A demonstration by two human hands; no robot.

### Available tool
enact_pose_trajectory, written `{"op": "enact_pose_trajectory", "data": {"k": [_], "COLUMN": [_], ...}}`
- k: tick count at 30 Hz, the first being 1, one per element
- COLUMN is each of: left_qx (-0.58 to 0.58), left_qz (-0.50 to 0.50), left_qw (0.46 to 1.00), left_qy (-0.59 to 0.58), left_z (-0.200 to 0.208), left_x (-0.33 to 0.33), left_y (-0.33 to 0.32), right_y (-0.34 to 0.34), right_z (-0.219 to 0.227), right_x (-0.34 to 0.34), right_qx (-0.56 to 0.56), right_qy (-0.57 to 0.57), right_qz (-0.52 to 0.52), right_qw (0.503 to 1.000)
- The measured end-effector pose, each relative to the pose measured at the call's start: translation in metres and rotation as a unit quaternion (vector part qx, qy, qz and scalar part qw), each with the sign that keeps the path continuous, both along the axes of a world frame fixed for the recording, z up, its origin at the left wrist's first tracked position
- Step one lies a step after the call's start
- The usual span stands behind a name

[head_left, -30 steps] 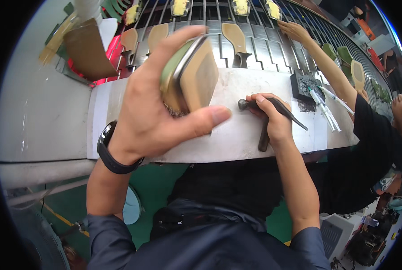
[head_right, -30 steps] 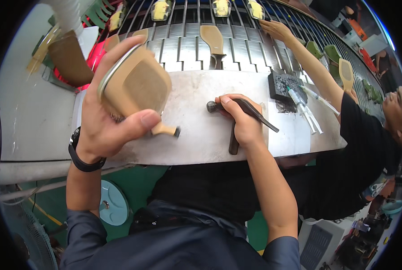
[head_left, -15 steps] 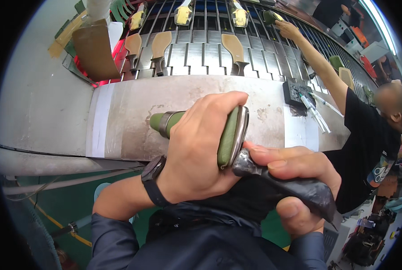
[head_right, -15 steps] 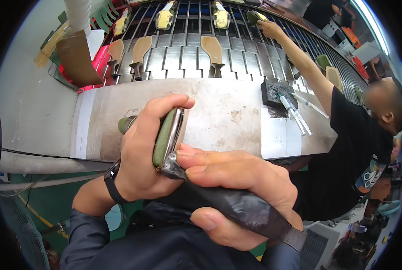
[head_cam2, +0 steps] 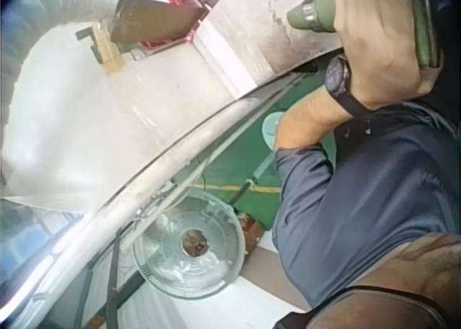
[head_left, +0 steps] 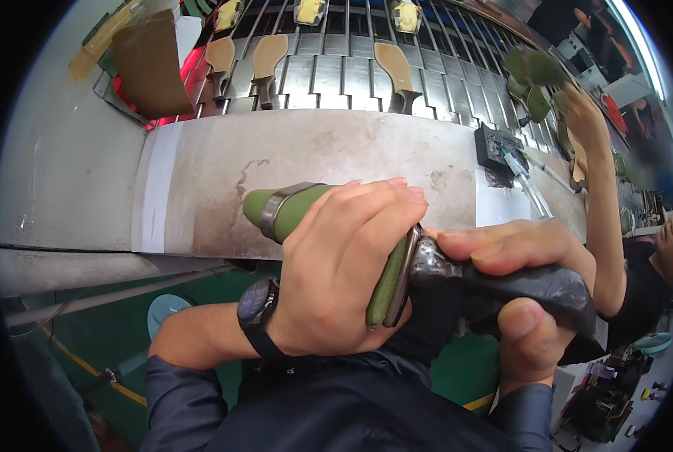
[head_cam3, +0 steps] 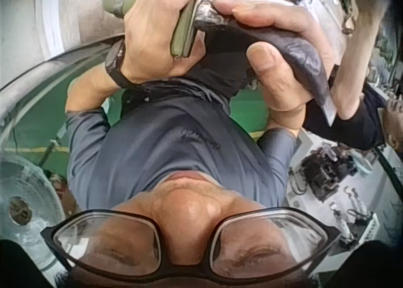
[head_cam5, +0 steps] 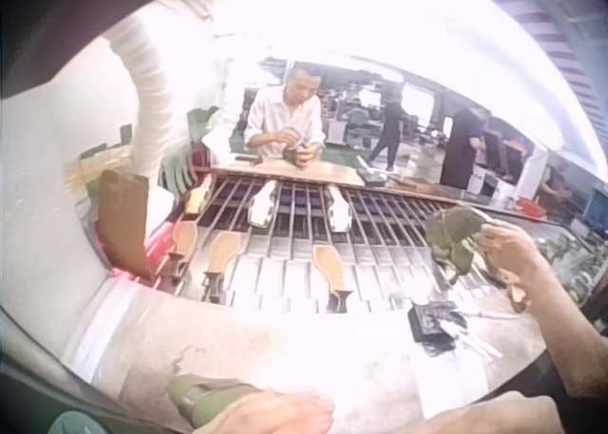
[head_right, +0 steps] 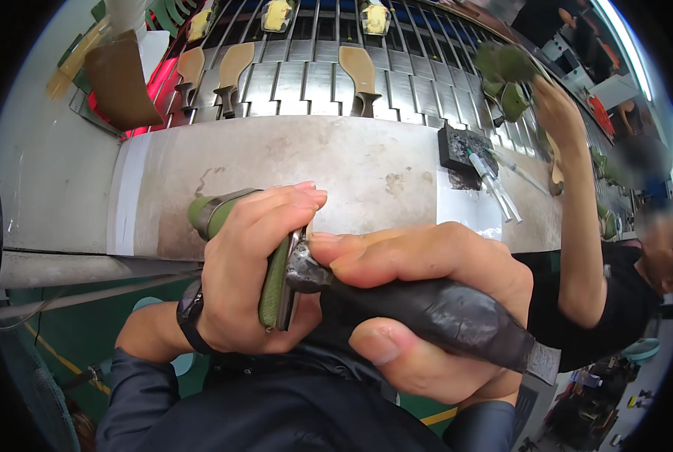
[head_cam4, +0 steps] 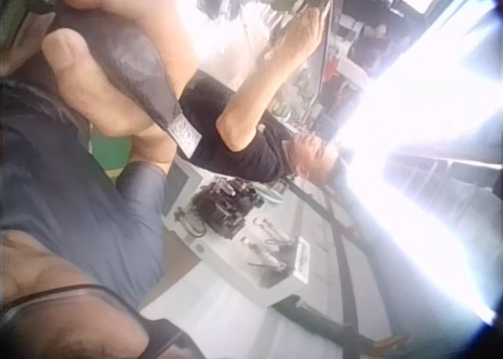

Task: The person assembles high-heeled shoes on an assembly line by taking shoe lasts and soles from a conveyor, pressing the soles onto the lasted uppers by hand, tapping the edges and heels with a hammer, applying adhesive with a syringe, and placing the assembled shoes back onto the conveyor.

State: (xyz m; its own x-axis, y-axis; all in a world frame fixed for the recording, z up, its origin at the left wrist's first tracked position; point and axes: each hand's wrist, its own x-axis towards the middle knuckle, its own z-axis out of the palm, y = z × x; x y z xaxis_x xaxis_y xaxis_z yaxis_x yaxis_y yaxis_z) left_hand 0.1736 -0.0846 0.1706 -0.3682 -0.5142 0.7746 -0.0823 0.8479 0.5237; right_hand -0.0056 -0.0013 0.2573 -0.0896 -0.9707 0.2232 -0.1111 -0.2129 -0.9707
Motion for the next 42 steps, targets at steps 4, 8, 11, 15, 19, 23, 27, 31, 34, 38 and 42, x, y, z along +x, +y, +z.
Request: {"op": "enact_pose_trajectory", "data": {"k": [4, 8, 11, 15, 19, 23, 27, 31, 34, 38, 42], "left_qx": [-0.022, -0.045, -0.12, -0.118, -0.143, -0.141, -0.097, -0.137, -0.1, -0.094, -0.09], "left_qz": [-0.001, 0.017, 0.056, 0.162, 0.202, 0.2, 0.202, 0.2, 0.218, 0.226, 0.215], "left_qw": [1.0, 0.999, 0.99, 0.978, 0.964, 0.965, 0.97, 0.954, 0.964, 0.964, 0.968], "left_qy": [0.011, 0.019, 0.046, -0.049, -0.093, -0.095, -0.099, -0.176, -0.113, -0.102, -0.094], "left_z": [-0.003, -0.022, -0.073, -0.116, -0.158, -0.161, -0.16, -0.163, -0.162, -0.164, -0.165], "left_x": [0.01, 0.033, 0.039, 0.058, 0.058, 0.057, 0.055, 0.062, 0.052, 0.05, 0.049], "left_y": [0.009, 0.033, 0.04, 0.032, 0.019, 0.019, 0.025, 0.022, 0.024, 0.024, 0.024], "right_y": [-0.005, -0.008, 0.0, 0.03, 0.028, 0.019, 0.001, -0.015, -0.022, -0.03, -0.046], "right_z": [0.024, 0.01, -0.041, -0.11, -0.173, -0.182, -0.185, -0.188, -0.189, -0.175, -0.151], "right_x": [0.003, 0.006, 0.018, 0.041, 0.047, 0.039, 0.031, 0.031, 0.027, 0.01, 0.011], "right_qx": [0.071, 0.072, -0.067, 0.094, 0.149, 0.152, 0.136, 0.14, 0.134, 0.169, 0.115], "right_qy": [-0.003, -0.045, -0.035, -0.159, -0.297, -0.321, -0.382, -0.43, -0.405, -0.231, -0.203], "right_qz": [0.009, 0.183, 0.256, 0.104, 0.01, 0.019, 0.051, 0.068, 0.094, 0.117, 0.158], "right_qw": [0.997, 0.979, 0.964, 0.977, 0.943, 0.935, 0.912, 0.889, 0.899, 0.951, 0.959]}}
